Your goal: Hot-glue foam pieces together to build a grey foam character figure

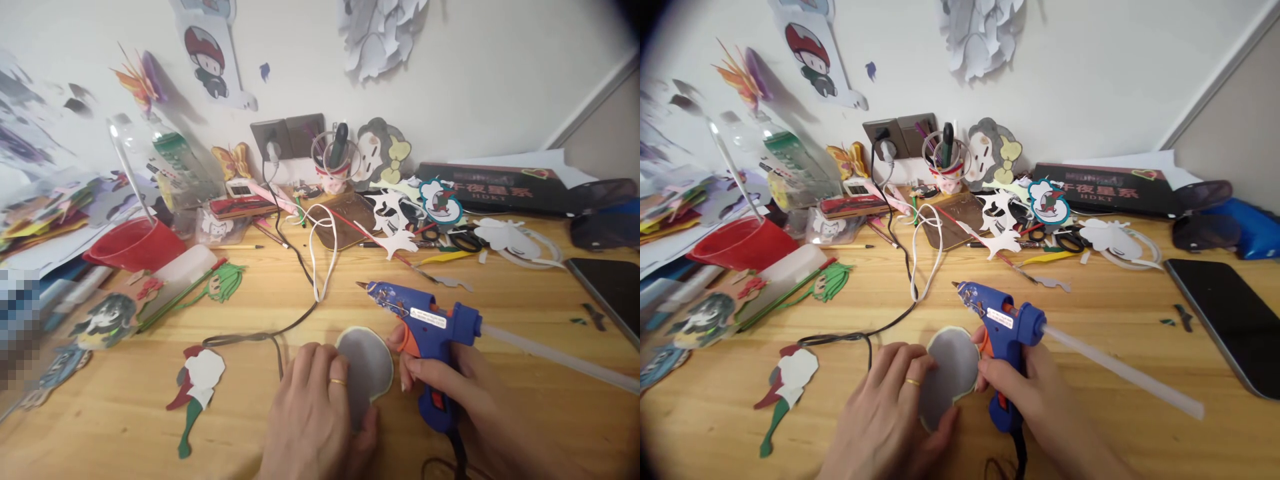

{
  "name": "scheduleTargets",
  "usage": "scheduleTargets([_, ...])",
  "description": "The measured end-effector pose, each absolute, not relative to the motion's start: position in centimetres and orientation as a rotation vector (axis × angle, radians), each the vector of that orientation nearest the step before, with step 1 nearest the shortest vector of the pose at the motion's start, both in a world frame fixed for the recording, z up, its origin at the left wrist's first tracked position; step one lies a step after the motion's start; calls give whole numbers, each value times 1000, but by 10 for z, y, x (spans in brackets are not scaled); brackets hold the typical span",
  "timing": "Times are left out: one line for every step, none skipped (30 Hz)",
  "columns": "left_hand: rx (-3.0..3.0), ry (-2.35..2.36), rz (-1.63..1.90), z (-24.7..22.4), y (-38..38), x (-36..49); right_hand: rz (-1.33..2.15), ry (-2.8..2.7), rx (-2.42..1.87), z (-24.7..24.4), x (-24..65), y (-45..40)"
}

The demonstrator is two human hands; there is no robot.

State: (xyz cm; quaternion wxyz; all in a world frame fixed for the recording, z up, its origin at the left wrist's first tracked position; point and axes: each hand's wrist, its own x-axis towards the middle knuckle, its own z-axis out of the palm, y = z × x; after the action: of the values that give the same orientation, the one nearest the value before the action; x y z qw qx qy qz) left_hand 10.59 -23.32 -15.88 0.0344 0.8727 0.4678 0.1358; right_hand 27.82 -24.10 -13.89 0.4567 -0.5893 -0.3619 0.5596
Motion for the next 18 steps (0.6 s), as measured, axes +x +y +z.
scheduleTargets([2686, 1434, 418, -159, -233, 105, 1383, -890, -1452, -140, 278, -241])
scheduleTargets([2679, 1429, 412, -158, -233, 105, 1384, -886, -1450, -140, 279, -241])
scheduleTargets([2664, 1421, 404, -157, -232, 104, 1383, -883, -1449, -141, 279, -241])
scheduleTargets([2643, 1404, 388, -156, -231, 102, 1379, -882, -1447, -141, 279, -241])
scheduleTargets([2620, 1383, 367, -154, -229, 101, 1377, -885, -1445, -142, 280, -241])
scheduleTargets([2596, 1360, 344, -152, -228, 99, 1377, -889, -1443, -142, 280, -241])
scheduleTargets([2575, 1333, 315, -149, -225, 97, 1381, -893, -1439, -141, 280, -241])
scheduleTargets([2558, 1299, 285, -147, -223, 95, 1388, -894, -1435, -141, 280, -241])
scheduleTargets([2550, 1256, 262, -145, -221, 93, 1394, -893, -1433, -141, 280, -241])
scheduleTargets([2549, 1217, 247, -142, -220, 91, 1398, -891, -1436, -140, 280, -241])
scheduleTargets([2558, 1191, 238, -141, -218, 90, 1403, -890, -1441, -140, 280, -241])
scheduleTargets([2578, 1180, 227, -139, -218, 89, 1410, -891, -1447, -139, 280, -241])
scheduleTargets([2613, 1179, 218, -138, -218, 89, 1418, -890, -1453, -139, 281, -241])
scheduleTargets([2661, 1183, 202, -137, -218, 88, 1426, -885, -1461, -139, 281, -241])
scheduleTargets([2718, 1185, 188, -138, -220, 88, 1436, -881, -1467, -140, 281, -241])
scheduleTargets([2784, 1170, 183, -139, -222, 88, 1447, -881, -1471, -140, 281, -241])
scheduleTargets([2851, 1135, 192, -142, -225, 88, 1455, -885, -1476, -140, 282, -241])
scheduleTargets([2915, 1095, 229, -145, -228, 88, 1457, -893, -1482, -141, 282, -240])
